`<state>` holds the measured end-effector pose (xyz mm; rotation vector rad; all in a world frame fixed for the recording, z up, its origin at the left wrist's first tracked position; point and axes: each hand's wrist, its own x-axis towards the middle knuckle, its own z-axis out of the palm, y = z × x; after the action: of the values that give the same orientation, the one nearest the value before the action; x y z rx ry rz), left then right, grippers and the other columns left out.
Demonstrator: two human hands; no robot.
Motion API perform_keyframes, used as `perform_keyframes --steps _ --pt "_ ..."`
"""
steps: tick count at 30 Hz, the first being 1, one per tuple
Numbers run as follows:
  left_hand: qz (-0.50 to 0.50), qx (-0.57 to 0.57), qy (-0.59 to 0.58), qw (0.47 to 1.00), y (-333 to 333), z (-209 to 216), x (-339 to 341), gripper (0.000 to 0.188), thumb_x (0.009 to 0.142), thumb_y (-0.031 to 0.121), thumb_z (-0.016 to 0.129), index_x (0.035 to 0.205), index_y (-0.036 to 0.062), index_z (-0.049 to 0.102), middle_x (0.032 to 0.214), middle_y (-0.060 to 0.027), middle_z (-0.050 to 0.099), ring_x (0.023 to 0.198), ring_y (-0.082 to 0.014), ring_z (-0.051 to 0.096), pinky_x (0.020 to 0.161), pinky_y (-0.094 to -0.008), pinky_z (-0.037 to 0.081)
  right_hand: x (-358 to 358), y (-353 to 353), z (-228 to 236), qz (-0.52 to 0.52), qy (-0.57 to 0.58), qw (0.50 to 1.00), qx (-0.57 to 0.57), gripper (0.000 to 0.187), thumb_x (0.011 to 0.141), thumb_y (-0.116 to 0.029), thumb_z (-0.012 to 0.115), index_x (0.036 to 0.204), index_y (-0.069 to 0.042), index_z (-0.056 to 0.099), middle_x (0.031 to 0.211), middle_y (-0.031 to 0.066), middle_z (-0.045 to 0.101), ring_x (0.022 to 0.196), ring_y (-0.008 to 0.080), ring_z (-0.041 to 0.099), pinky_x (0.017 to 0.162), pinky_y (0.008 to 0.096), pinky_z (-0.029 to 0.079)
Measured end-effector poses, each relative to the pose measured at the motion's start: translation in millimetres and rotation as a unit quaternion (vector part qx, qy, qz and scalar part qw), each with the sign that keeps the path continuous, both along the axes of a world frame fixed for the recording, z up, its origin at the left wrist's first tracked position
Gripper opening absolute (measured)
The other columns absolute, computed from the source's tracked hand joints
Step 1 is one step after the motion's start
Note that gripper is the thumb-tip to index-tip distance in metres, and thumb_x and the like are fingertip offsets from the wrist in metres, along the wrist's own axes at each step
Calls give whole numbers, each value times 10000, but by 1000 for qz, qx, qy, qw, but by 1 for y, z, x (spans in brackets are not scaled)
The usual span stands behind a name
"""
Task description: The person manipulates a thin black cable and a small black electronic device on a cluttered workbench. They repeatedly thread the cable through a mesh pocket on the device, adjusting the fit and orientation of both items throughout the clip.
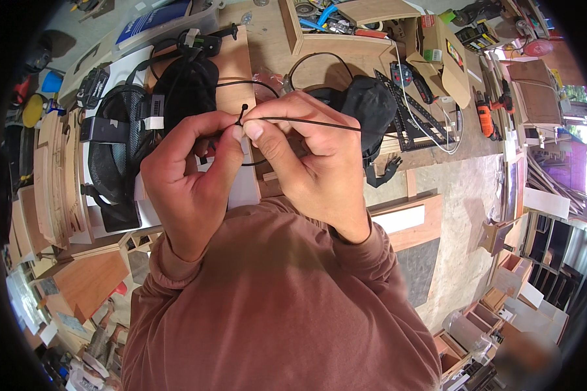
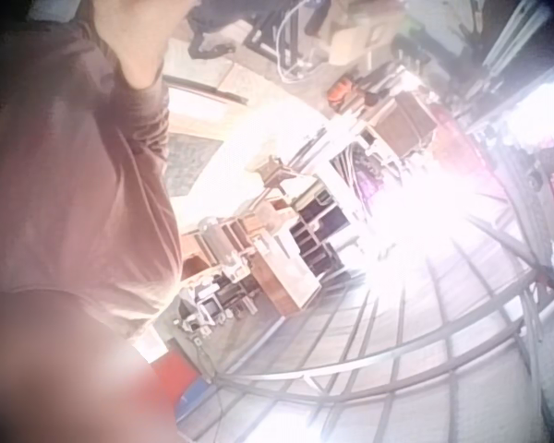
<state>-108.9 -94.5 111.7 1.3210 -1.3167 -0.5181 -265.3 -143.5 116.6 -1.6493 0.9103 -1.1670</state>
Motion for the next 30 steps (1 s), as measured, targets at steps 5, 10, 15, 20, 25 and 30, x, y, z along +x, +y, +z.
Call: perform_keyframes --steps 5,10,15,20,25,30 --pt "9 -13 -4 1000 1 -1 -1 156 888 -56 752 1038 -11 750 873 28 707 738 -9 501 646 -191 417 -2 0 2 8 8 1000 -5 84 927 -8 758 1009 1 774 915 91 765 785 160 704 714 265 544" --pt "10 -19 10 1000 1 -3 -2 159 889 -73 743 1041 -27 744 862 25 696 727 -9 495 626 -188 413 -2 0 3 10 3 1000 -5 84 918 3 760 1000 3 780 922 92 774 802 165 710 736 265 548" --pt "9 -19 10 1000 3 -3 1 149 906 -74 735 1051 -38 741 870 21 689 736 -11 509 638 -183 423 -5 -2 4 52 9 998 -25 143 922 8 754 1065 6 771 955 89 765 843 147 708 753 254 549" --pt "-14 -20 55 998 4 -3 2 127 879 -22 764 1002 -14 736 870 -59 737 707 -96 644 632 -243 501 -9 -10 2 62 -69 990 108 166 1015 -94 711 1128 26 726 988 52 731 829 100 670 731 242 541" --pt "-76 -13 82 994 9 -7 2 130 943 -76 705 1071 -67 727 954 -32 728 829 -36 590 736 -200 497 -12 -18 -8 147 -117 966 176 158 1023 -130 712 1070 20 732 942 55 733 798 91 659 699 244 540" --pt "-83 10 119 989 12 -6 3 132 947 -79 698 1076 -70 722 964 -34 724 863 -39 603 786 -206 515 -6 -16 -7 142 -124 964 190 148 1023 -123 709 1045 21 733 925 54 737 779 90 653 688 240 536"
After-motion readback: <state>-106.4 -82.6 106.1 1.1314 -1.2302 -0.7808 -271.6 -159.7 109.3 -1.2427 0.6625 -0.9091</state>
